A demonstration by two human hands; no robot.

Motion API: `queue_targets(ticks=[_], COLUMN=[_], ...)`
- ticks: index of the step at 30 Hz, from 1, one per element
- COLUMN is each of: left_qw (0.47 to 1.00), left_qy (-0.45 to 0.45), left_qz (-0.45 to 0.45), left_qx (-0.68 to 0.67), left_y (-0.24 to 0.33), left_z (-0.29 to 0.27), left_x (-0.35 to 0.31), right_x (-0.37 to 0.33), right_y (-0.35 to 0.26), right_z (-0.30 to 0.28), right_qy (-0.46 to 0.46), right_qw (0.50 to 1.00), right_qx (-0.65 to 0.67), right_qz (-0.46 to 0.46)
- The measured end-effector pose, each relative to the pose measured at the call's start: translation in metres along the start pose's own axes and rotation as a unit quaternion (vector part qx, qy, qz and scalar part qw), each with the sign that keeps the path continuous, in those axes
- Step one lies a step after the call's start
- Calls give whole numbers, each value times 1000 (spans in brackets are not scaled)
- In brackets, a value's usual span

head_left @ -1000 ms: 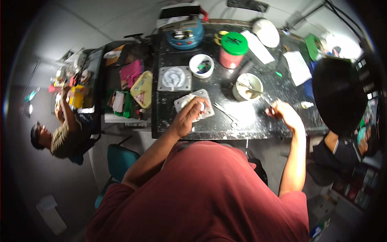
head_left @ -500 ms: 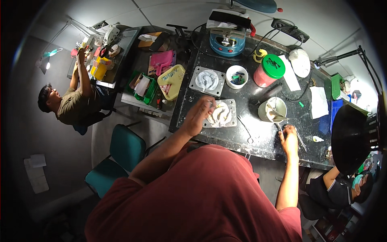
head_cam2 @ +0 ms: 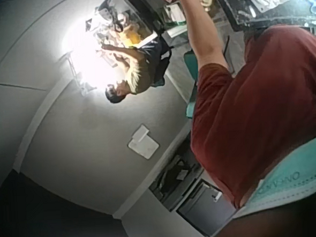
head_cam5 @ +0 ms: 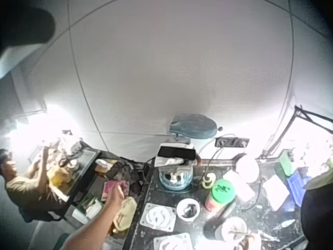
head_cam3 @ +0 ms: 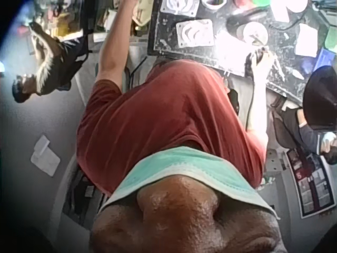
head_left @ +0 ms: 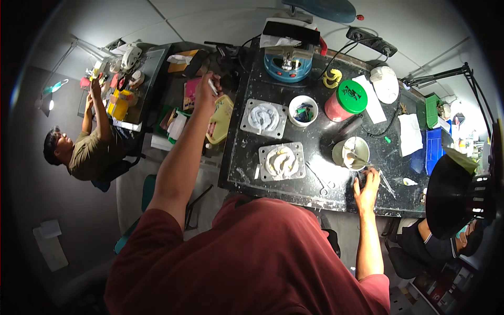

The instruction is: The person picks up a metal dental articulator and a white plaster dental model, then fits the model onto the base of the articulator and adjusts the black hinges and screws by hand.

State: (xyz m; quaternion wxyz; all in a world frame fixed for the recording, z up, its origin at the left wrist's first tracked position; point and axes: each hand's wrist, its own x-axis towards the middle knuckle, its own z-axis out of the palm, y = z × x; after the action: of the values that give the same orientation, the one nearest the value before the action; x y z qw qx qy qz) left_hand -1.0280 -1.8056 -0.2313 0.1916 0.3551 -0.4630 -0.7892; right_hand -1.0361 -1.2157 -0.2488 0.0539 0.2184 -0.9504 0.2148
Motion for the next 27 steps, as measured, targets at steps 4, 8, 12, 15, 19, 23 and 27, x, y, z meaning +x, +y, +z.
queue_targets(ticks=[4, 8, 12, 15, 19, 23, 27], left_qw=[988, 953, 962, 957, 928, 965, 997], left_qy=[79, 130, 92, 106, 83, 88, 29], left_qz=[-22, 4, -50, -16, 44, 2, 14], left_qx=[133, 275, 251, 268, 360, 246, 68], left_y=[6, -15, -21, -39, -43, -49, -54], left_z=[22, -9, 6, 2, 10, 9, -14], left_x=[46, 126, 154, 168, 169, 156, 161], right_x=[-22, -22, -11, 6, 35, 68, 77], right_y=[-19, -56, -109, -150, -180, -191, -191], right_z=[7, 4, 15, 26, 44, 55, 57], right_qy=[28, 33, -3, -68, -137, -179, -213], right_qw=[998, 998, 996, 991, 980, 968, 957], right_qx=[29, 22, 83, 117, 139, 160, 166], right_qz=[55, 56, 43, 15, -36, -79, -105])
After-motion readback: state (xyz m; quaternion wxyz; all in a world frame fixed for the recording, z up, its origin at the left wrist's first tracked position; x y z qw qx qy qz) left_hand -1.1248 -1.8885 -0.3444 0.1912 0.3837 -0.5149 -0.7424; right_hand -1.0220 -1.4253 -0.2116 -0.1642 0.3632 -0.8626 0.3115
